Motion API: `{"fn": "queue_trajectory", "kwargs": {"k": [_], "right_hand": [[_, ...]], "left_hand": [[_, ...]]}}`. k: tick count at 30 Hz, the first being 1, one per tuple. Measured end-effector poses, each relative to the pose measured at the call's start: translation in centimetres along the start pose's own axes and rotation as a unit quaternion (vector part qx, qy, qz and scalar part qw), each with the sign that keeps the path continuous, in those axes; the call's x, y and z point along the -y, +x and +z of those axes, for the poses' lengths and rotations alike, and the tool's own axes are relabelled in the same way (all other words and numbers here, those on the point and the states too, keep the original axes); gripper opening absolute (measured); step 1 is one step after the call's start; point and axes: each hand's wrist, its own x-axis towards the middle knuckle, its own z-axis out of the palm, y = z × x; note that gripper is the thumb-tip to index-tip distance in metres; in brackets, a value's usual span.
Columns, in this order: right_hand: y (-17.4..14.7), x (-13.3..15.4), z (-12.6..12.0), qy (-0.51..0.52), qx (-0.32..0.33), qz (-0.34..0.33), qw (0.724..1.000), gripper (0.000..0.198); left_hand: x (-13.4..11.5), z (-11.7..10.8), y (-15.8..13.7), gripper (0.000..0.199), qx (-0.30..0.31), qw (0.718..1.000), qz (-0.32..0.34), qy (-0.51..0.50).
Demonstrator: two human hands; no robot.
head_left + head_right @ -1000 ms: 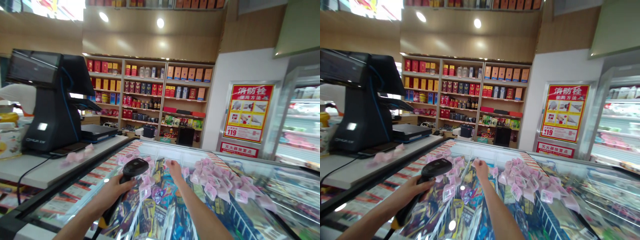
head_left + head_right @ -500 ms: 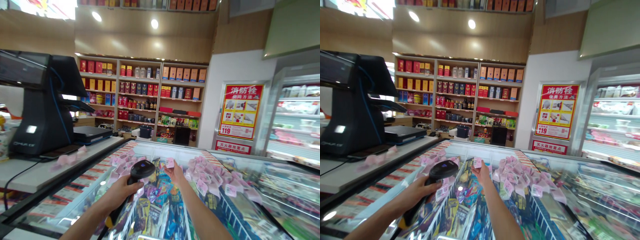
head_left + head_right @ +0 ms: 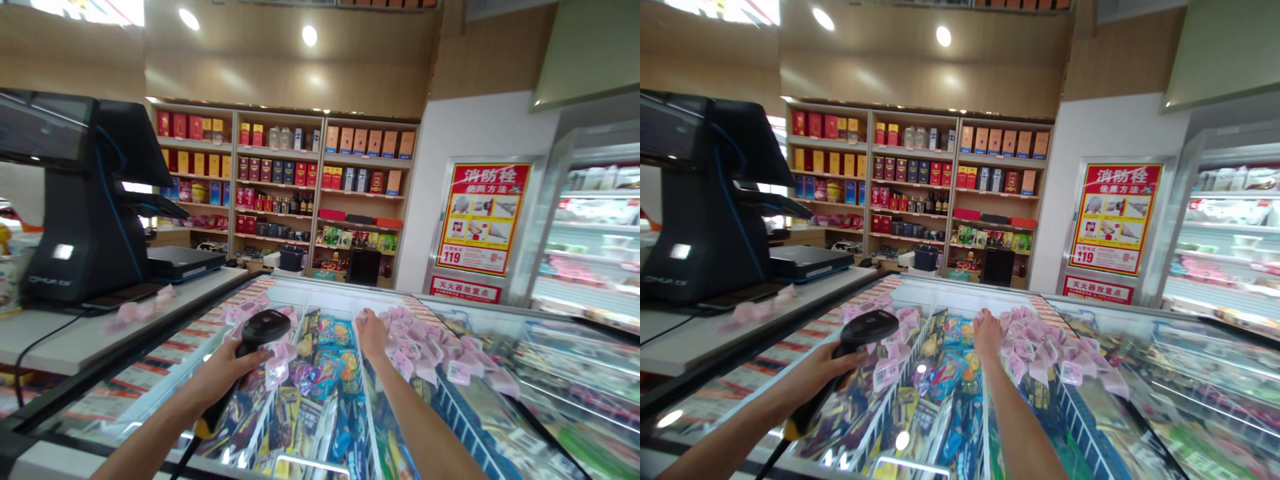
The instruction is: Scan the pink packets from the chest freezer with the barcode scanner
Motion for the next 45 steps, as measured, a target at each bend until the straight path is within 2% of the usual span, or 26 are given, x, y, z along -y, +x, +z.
{"fn": "queue_trajectory", "kwargs": {"k": [5,9,11,13,16,18,20,26,30,33,38,45], "right_hand": [[-0.3,-1.6,-0.9,-0.099,-0.012,-0.019,0.995,0.04],[-1.3,-0.1,-0.1,-0.152,-0.018,-0.092,0.984,0.044],[-2.3,1.8,1.1,-0.13,0.041,-0.149,0.979,0.044],[-3.5,4.0,2.6,-0.08,0.134,-0.206,0.966,0.044],[-5.5,6.4,4.7,-0.065,0.261,-0.283,0.921,0.044],[-6.5,7.3,5.8,-0.083,0.312,-0.301,0.897,0.042],[-7.2,7.6,6.4,-0.096,0.327,-0.297,0.892,0.041],[-7.3,6.4,6.4,-0.088,0.285,-0.266,0.917,0.029],[-5.5,4.3,5.0,-0.037,0.184,-0.209,0.96,0.03],[-3.7,2.7,3.7,-0.03,0.118,-0.159,0.98,0.032],[-2.1,1.0,2.2,-0.069,0.074,-0.114,0.988,0.035],[-1.6,0.6,1.3,-0.116,0.038,-0.088,0.989,0.034]], "left_hand": [[0.5,-0.7,-0.6,0.041,-0.025,1.0,0.002,0.001],[0.4,-1.3,-1.1,0.039,-0.033,0.999,-0.016,-0.001],[0.2,-1.5,-1.2,0.039,-0.029,0.999,-0.026,0.001],[0.1,-1.6,-1.4,0.039,-0.029,0.999,-0.028,0.005],[0.1,-1.7,-1.8,0.039,-0.041,0.999,-0.022,0.006],[0.2,-1.9,-2.0,0.039,-0.044,0.999,-0.025,0.007],[0.2,-2.0,-2.2,0.039,-0.043,0.999,-0.03,0.005],[0.2,-2.1,-2.1,0.04,-0.028,0.999,-0.02,0.018],[0.1,-1.8,-1.7,0.04,-0.007,1.0,-0.015,0.011],[-0.2,-1.1,-1.4,0.04,0.008,1.0,-0.001,0.006],[-1.7,0.3,-1.4,0.037,0.048,0.999,0.024,-0.003],[-3.6,1.9,-1.7,0.03,0.084,0.996,0.011,-0.015]]}}
